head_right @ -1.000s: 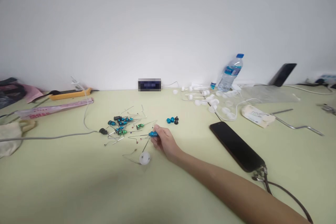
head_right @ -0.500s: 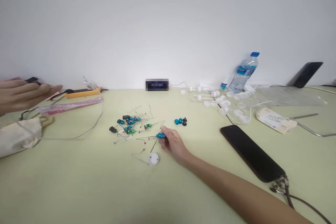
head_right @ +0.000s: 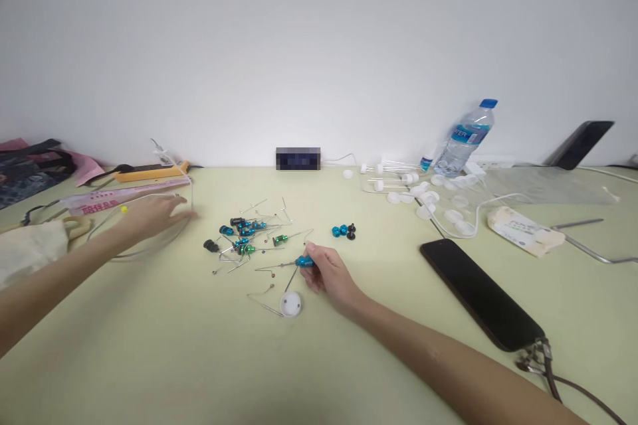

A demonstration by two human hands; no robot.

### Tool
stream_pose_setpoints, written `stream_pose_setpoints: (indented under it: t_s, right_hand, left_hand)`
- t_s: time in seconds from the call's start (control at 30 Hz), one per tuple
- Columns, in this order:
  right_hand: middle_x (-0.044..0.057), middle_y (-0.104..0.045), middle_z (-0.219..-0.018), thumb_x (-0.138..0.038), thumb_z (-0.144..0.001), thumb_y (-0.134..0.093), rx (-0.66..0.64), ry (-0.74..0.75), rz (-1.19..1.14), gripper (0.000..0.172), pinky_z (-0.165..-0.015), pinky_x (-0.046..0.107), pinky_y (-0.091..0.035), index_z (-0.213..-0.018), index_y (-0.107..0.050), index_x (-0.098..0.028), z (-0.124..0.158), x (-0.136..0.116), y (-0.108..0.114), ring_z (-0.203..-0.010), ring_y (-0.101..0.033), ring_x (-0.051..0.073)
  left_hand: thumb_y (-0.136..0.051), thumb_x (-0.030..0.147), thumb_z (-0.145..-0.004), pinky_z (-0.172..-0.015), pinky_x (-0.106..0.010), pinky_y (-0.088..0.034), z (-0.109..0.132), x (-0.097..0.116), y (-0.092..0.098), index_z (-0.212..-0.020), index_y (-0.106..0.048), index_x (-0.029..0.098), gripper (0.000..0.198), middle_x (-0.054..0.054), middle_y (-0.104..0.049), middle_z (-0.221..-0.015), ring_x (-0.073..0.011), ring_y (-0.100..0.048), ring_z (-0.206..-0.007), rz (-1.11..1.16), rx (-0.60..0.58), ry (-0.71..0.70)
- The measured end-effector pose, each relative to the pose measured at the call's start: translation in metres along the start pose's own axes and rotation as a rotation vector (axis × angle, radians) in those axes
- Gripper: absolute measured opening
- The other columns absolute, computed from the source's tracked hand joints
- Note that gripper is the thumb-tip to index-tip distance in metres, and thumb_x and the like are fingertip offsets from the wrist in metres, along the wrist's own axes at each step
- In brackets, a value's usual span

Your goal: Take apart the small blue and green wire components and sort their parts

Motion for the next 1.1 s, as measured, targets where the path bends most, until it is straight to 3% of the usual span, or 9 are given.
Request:
stream_pose_setpoints:
  t_s: [0.1,0.2,0.43,0.5,0.6,0.7,0.8,0.9,1.1]
  right_hand:
    - [-0.004,-0.044,-0.054,-0.051,-0.092,-0.040,0.014,0.011,-0.009,0.043,-0.045,0.024,-0.018,-0.065,-0.043,-0.018,0.000,-0.001,0.000,-0.042,-0.033,0.007]
    - [-0.004,-0.043,-0.056,-0.052,-0.092,-0.041,0.041,0.029,-0.021,0.041,-0.046,0.025,-0.019,-0.067,-0.042,-0.019,-0.001,-0.003,0.002,-0.044,-0.032,0.007]
    - [-0.005,-0.043,-0.055,-0.055,-0.088,-0.047,0.119,0.047,-0.083,0.041,-0.045,0.025,-0.017,-0.069,-0.041,-0.019,-0.002,-0.003,0.005,-0.042,-0.031,0.007]
    - [-0.005,-0.045,-0.056,-0.056,-0.086,-0.049,0.192,0.072,-0.131,0.040,-0.044,0.025,-0.019,-0.071,-0.043,-0.020,-0.003,-0.003,0.010,-0.042,-0.031,0.007]
    - [-0.003,-0.047,-0.060,-0.055,-0.085,-0.051,0.316,0.141,-0.181,0.039,-0.044,0.026,-0.022,-0.071,-0.045,-0.020,-0.003,-0.005,0.019,-0.042,-0.031,0.007]
    - [-0.003,-0.049,-0.064,-0.054,-0.085,-0.053,0.403,0.197,-0.204,0.037,-0.043,0.026,-0.023,-0.072,-0.044,-0.020,-0.003,-0.007,0.026,-0.042,-0.032,0.007]
    - [-0.003,-0.050,-0.065,-0.053,-0.085,-0.054,0.435,0.214,-0.208,0.036,-0.042,0.026,-0.022,-0.074,-0.044,-0.021,-0.002,-0.007,0.028,-0.042,-0.032,0.007]
    - [-0.003,-0.048,-0.063,-0.052,-0.085,-0.055,0.424,0.203,-0.201,0.035,-0.042,0.026,-0.022,-0.074,-0.044,-0.021,-0.002,-0.007,0.026,-0.043,-0.032,0.007]
    - [-0.003,-0.048,-0.060,-0.054,-0.084,-0.054,0.382,0.167,-0.159,0.037,-0.043,0.026,-0.024,-0.072,-0.044,-0.020,-0.003,-0.006,0.025,-0.043,-0.033,0.008]
  left_hand:
    - [-0.052,0.049,-0.080,-0.060,-0.030,-0.042,0.005,0.014,-0.020,-0.093,-0.066,0.019,0.036,-0.009,-0.069,-0.081,-0.0268,-0.063,-0.073,-0.034,-0.210,-0.044]
    - [-0.049,0.027,-0.079,-0.059,-0.032,-0.040,0.003,0.013,-0.027,-0.090,-0.065,0.018,0.021,-0.013,-0.068,-0.086,-0.0293,-0.063,-0.075,-0.091,-0.298,-0.049]
    - [-0.038,0.015,-0.085,-0.065,-0.039,-0.044,-0.017,-0.003,-0.022,-0.097,-0.059,0.010,0.025,-0.021,-0.066,-0.090,-0.0343,-0.064,-0.083,-0.131,-0.207,0.024]
    - [-0.030,0.021,-0.091,-0.070,-0.041,-0.046,-0.013,0.016,-0.015,-0.108,-0.056,0.009,0.033,-0.023,-0.064,-0.099,-0.0347,-0.062,-0.092,-0.107,-0.131,0.015]
    - [-0.021,0.038,-0.097,-0.091,-0.038,-0.043,0.004,0.076,0.001,-0.125,-0.047,0.016,0.045,-0.016,-0.057,-0.125,-0.0269,-0.051,-0.118,-0.021,0.014,-0.097]
    - [-0.030,0.052,-0.093,-0.108,-0.043,-0.029,0.032,0.160,0.021,-0.129,-0.048,0.015,0.055,-0.014,-0.050,-0.136,-0.0276,-0.040,-0.130,0.179,0.224,-0.470]
    - [-0.033,0.067,-0.085,-0.114,-0.050,-0.011,0.056,0.221,0.021,-0.137,-0.041,0.018,0.072,-0.013,-0.039,-0.147,-0.0298,-0.024,-0.139,0.177,0.207,-0.820]
    - [-0.030,0.074,-0.080,-0.115,-0.050,-0.006,0.061,0.236,0.008,-0.140,-0.037,0.014,0.086,-0.015,-0.044,-0.143,-0.0293,-0.025,-0.139,0.177,0.148,-0.893]
    - [-0.028,0.076,-0.078,-0.115,-0.048,-0.010,0.064,0.208,-0.012,-0.138,-0.040,0.005,0.093,-0.022,-0.043,-0.141,-0.0312,-0.034,-0.135,0.145,0.173,-0.775]
Point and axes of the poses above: each hand's wrist, its own z-axis away from the middle knuckle, its own y-axis out of the back of the hand, x = y × z, the point moved 5 cm from there along -z, towards the middle knuckle
